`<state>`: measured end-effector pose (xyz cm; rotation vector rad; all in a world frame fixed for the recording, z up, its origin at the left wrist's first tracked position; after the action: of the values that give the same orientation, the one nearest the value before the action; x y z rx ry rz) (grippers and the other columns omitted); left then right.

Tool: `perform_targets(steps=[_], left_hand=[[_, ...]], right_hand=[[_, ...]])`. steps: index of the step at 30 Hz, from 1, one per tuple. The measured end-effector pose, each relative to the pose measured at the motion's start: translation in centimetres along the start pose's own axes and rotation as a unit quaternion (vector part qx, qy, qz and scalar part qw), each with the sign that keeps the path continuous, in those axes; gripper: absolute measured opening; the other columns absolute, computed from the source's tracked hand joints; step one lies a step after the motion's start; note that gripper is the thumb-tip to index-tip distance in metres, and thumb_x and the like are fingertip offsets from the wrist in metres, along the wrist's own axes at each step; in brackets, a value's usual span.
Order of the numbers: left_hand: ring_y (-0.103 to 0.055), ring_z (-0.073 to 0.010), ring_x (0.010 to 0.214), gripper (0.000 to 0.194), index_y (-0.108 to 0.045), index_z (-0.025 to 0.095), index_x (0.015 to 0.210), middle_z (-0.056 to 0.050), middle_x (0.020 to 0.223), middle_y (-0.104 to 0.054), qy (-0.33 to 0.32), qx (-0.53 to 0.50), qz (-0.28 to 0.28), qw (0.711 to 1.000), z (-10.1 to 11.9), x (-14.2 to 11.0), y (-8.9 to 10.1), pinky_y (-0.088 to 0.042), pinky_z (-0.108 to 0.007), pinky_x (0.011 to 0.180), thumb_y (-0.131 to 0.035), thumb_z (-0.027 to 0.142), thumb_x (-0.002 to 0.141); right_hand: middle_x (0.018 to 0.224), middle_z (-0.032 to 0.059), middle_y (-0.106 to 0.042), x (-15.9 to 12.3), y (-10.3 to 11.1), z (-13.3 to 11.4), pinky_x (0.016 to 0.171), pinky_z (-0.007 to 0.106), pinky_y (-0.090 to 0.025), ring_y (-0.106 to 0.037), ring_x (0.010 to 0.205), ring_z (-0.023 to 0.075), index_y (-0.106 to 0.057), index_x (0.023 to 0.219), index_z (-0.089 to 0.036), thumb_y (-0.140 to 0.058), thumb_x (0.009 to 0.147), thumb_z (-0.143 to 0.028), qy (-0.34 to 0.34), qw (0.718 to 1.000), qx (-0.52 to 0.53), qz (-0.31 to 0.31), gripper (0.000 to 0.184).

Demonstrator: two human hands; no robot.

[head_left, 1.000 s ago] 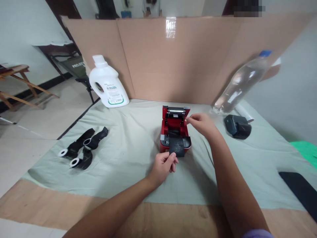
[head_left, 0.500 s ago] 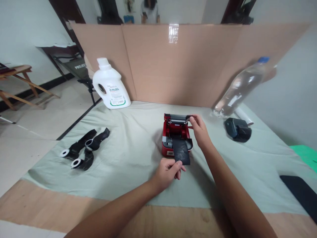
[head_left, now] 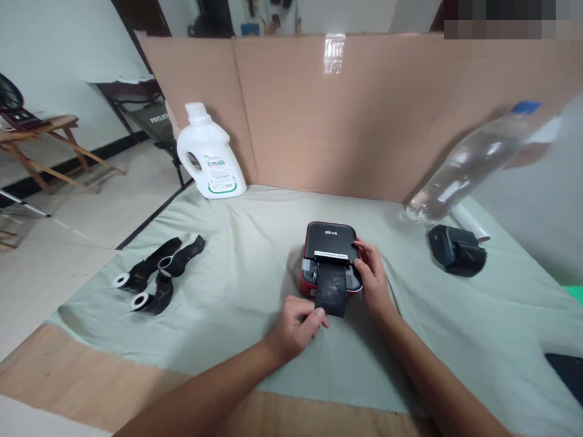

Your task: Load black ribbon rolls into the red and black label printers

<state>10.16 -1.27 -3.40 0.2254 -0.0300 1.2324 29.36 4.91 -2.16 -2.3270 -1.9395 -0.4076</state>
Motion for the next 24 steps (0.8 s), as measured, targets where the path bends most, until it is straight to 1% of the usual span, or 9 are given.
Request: perform_targets(steps=[3,5,6,7,9,11,14,17,24], left_hand=[[-0.042,-0.0137,0.05,0.052,-0.048,0.021,0.049,0.0,0.048,-0.043,-0.012,0.028,0.092,0.995,0.4,1.4,2.9,-0.037,-0.03,0.059,-0.053,0.051,0.092],[-0.04,-0.0126,0.054,0.049,-0.042,0.021,0.055,0.002,0.053,-0.042,0.016,0.005,0.141,0.99,0.5,3.1,4.6,-0.036,-0.028,0.058,-0.058,0.05,0.09],[-0.04,-0.0121,0.055,0.046,-0.042,0.021,0.059,0.003,0.055,-0.042,0.037,-0.017,0.144,0.989,0.4,4.1,5.0,-0.036,-0.026,0.058,-0.06,0.051,0.089],[-0.04,-0.0115,0.055,0.045,-0.042,0.021,0.062,0.004,0.057,-0.042,0.058,-0.041,0.133,0.989,0.2,5.2,5.1,-0.035,-0.025,0.056,-0.061,0.052,0.088],[-0.038,-0.01,0.053,0.045,-0.041,0.021,0.064,0.006,0.058,-0.039,0.098,-0.079,0.087,0.988,-0.2,7.0,4.9,-0.032,-0.023,0.052,-0.064,0.053,0.085],[-0.036,-0.0086,0.051,0.046,-0.038,0.021,0.064,0.007,0.058,-0.036,0.13,-0.096,0.05,0.986,-0.8,8.0,4.5,-0.03,-0.022,0.048,-0.066,0.053,0.082],[-0.036,-0.0073,0.05,0.044,-0.035,0.022,0.066,0.008,0.059,-0.035,0.153,-0.109,0.033,0.982,-1.5,8.3,4.4,-0.028,-0.021,0.046,-0.067,0.048,0.081],[-0.034,-0.0062,0.048,0.043,-0.033,0.021,0.067,0.008,0.058,-0.034,0.16,-0.123,0.028,0.979,-1.6,8.1,4.4,-0.026,-0.02,0.045,-0.068,0.043,0.081],[-0.034,-0.0057,0.046,0.044,-0.034,0.022,0.067,0.008,0.058,-0.035,0.17,-0.137,0.024,0.976,-1.4,8.1,4.3,-0.025,-0.019,0.043,-0.069,0.044,0.08]], right_hand=[[0.155,0.0092,-0.049,-0.1,-0.4,1.1,0.121,0.045,-0.036,-0.046,0.145,0.0251,-0.045,0.141,-0.029,-0.055,0.092,-0.043,-0.023,0.999,0.038,0.006,0.052],[0.159,0.008,-0.045,-0.1,-0.6,1.7,0.122,0.045,-0.035,-0.043,0.147,0.0249,-0.041,0.148,-0.029,-0.053,0.093,-0.044,-0.035,0.999,0.038,0.002,0.058],[0.16,0.0073,-0.045,-0.1,-0.7,1.9,0.122,0.045,-0.035,-0.042,0.148,0.0251,-0.04,0.15,-0.029,-0.051,0.094,-0.044,-0.038,0.999,0.032,-0.001,0.059],[0.159,0.0068,-0.045,0.0,-0.8,2.1,0.122,0.044,-0.036,-0.043,0.147,0.0253,-0.04,0.151,-0.029,-0.05,0.094,-0.043,-0.039,0.999,0.026,-0.004,0.06],[0.159,0.0064,-0.047,0.1,-0.9,2.3,0.12,0.044,-0.039,-0.044,0.146,0.0257,-0.041,0.151,-0.028,-0.047,0.093,-0.042,-0.038,0.999,0.019,-0.007,0.06],[0.158,0.0063,-0.047,0.1,-1.0,2.2,0.119,0.042,-0.04,-0.045,0.146,0.0258,-0.043,0.151,-0.026,-0.046,0.092,-0.041,-0.038,0.999,0.014,-0.006,0.06],[0.157,0.0057,-0.049,0.0,-1.1,2.0,0.118,0.042,-0.04,-0.044,0.146,0.0258,-0.046,0.148,-0.025,-0.046,0.09,-0.036,-0.056,0.998,0.021,0.005,0.059],[0.156,0.0051,-0.05,-0.1,-1.2,1.6,0.116,0.042,-0.042,-0.046,0.145,0.0264,-0.049,0.144,-0.025,-0.048,0.087,-0.031,-0.081,0.995,0.057,0.015,0.058],[0.155,0.0062,-0.05,-0.1,-1.0,1.1,0.116,0.043,-0.041,-0.046,0.144,0.0268,-0.048,0.145,-0.026,-0.049,0.085,-0.029,-0.088,0.994,0.058,0.017,0.06]])
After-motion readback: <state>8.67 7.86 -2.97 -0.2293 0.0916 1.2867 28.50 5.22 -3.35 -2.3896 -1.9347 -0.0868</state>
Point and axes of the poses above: each hand's wrist, its own x-axis towards the middle knuckle, its own y-axis out of the back of the hand, z = x × y, the point moved 7 cm from there along x, towards the middle knuckle
